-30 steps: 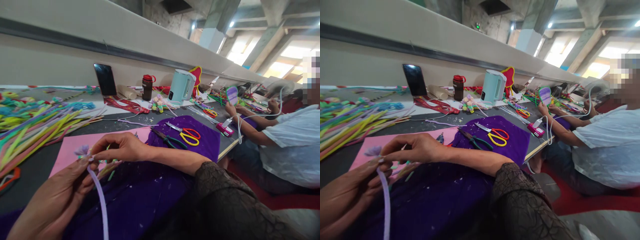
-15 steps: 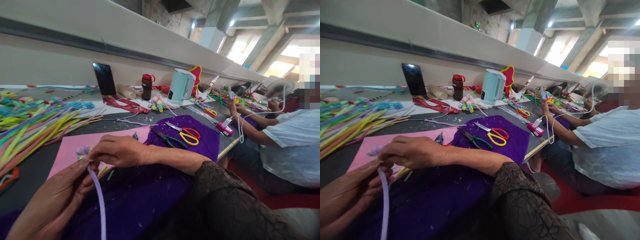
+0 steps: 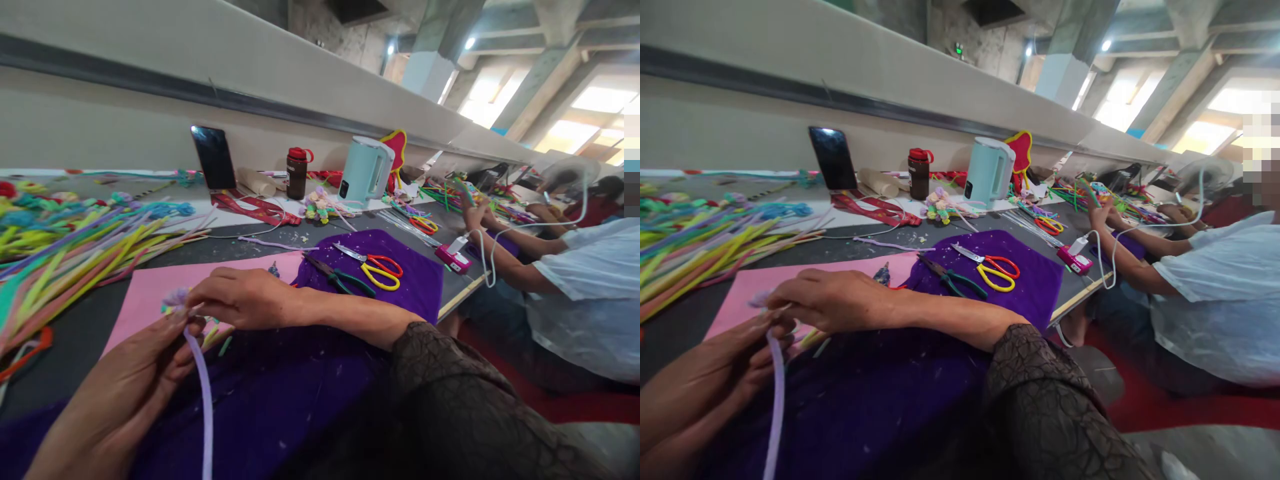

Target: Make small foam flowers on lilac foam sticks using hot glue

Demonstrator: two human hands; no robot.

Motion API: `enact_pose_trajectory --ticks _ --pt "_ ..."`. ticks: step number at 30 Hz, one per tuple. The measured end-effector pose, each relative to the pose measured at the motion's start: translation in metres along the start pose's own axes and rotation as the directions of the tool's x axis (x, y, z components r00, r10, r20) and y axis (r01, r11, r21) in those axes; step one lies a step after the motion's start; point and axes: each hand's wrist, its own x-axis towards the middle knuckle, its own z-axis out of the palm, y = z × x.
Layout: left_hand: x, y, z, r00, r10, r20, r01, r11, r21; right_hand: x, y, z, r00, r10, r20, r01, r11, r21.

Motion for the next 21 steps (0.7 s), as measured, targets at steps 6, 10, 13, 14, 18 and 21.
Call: enact_pose_trajectory --ticks 6,10,13,14,18,21 --pt "-0.001 -0.008 -0.017 0.939 0.057 0.34 -0.051 0.998 -0.026 -0.003 -0.002 -0.026 0.995 -0.019 -0.098 0.035 0.986 0.165" --pt "-0.002 -0.009 -0.019 0.924 0.046 0.379 -0.023 0.998 -0.065 -0.003 0.005 -0.045 0.985 0.155 -0.078 -0.116 0.92 0.375" --pt "-0.002 -0.01 -0.021 0.914 0.021 0.404 0.009 0.997 -0.072 -0.004 0.004 -0.049 0.977 0.213 -0.014 -0.187 0.882 0.433" --pt "-0.003 -0.011 -0.021 0.91 0.017 0.415 0.014 0.997 -0.071 -0.005 0.003 -0.049 0.978 0.209 0.004 -0.189 0.88 0.435" --pt "-0.002 -0.012 -0.022 0.889 0.011 0.458 0.03 0.996 -0.083 -0.006 0.003 -0.047 0.986 0.163 0.032 -0.162 0.897 0.412" --pt "0.0 -0.013 -0.023 0.884 -0.037 0.465 0.086 0.993 -0.086 -0.007 0.006 -0.047 0.99 0.139 0.01 -0.133 0.923 0.362"
